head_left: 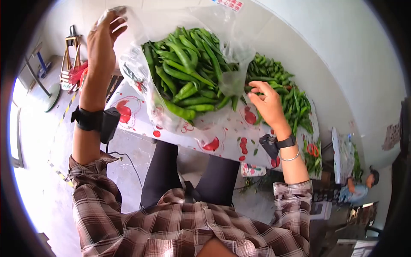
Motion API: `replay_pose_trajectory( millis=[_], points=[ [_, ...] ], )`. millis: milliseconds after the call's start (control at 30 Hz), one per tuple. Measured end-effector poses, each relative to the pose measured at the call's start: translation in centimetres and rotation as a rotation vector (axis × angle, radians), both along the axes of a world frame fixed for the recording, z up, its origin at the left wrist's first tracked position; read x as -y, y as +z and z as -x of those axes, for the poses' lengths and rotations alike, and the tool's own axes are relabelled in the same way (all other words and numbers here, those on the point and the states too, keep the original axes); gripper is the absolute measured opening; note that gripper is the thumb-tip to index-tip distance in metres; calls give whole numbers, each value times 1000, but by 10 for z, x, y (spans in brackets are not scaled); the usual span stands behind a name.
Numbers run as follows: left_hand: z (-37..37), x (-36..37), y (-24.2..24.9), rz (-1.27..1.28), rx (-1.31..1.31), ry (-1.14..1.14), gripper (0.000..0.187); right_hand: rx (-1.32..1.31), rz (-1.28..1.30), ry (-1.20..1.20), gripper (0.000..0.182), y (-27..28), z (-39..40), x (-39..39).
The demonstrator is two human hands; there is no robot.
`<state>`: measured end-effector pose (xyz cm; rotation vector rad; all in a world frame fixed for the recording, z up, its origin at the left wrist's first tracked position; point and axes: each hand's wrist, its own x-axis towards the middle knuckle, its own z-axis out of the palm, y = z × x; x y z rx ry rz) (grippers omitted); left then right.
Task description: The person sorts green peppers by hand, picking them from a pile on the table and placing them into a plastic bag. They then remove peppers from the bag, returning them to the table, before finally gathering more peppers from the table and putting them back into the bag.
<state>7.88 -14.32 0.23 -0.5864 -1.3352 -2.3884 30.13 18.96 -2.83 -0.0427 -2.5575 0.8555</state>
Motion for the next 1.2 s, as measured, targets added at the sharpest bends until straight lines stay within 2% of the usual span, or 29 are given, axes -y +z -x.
replay_pose_trajectory(
  millis=[67,167,267,300,333,400,433,467,500,533,600,633,667,733,767,867,900,933,967,1000,1067,1133,1167,1200],
  points=[
    [4,1,5,-57,64,-99,27,29,-15,-81,31,-6,-19,-17],
    [8,2,13,-96,140,-132,27,82,94,-82,38,-8,-29,-34],
    [17,0,15,-116,193,-130,28,71,141,-129,43,-6,-10,-42],
    [24,0,14,-153,227,-150,28,102,131,-111,51,-7,2,-51],
    [41,8,8,-138,193,-223,27,104,145,-104,51,-7,15,-57],
    [44,2,12,-187,285,-93,26,2,63,-55,60,-4,47,-66],
    [58,8,10,-155,302,-103,25,9,77,-60,60,-1,63,-69],
    [76,23,2,-119,326,-117,24,-72,-179,-32,65,3,79,-70],
    [98,54,-11,-79,294,-286,24,-145,-433,-4,70,6,94,-70],
    [106,78,-22,-51,253,-451,24,-149,-420,12,75,9,105,-65],
    [93,72,2,-102,246,-804,26,-32,-524,91,77,9,135,-71],
    [92,73,7,-71,242,-685,27,-109,-560,61,62,5,144,-75],
    [94,73,13,-42,230,-562,28,-98,-553,72,62,2,150,-81],
    [49,-49,55,26,558,460,32,19,-341,92,40,1,156,-91],
    [56,-31,41,178,600,441,34,-13,-305,70,26,-2,157,-96],
    [74,15,32,348,650,-357,24,51,-131,46,28,6,155,-107],
    [72,11,37,409,691,-267,23,164,-62,81,40,14,153,-109],
    [69,5,44,470,731,-175,21,163,-55,80,40,21,150,-103],
    [67,9,48,477,764,-209,24,248,106,128,54,28,148,-94],
    [62,15,41,553,800,-89,31,331,258,177,68,32,145,-84],
    [54,8,57,721,770,-183,35,362,186,252,90,26,142,-72],
    [52,-14,85,977,700,-376,39,370,167,228,87,21,143,-62],
    [50,-27,99,1116,761,-443,47,390,242,158,73,12,144,-61],
    [49,-22,78,1233,552,-446,59,409,318,91,61,6,147,-61]
  ],
)
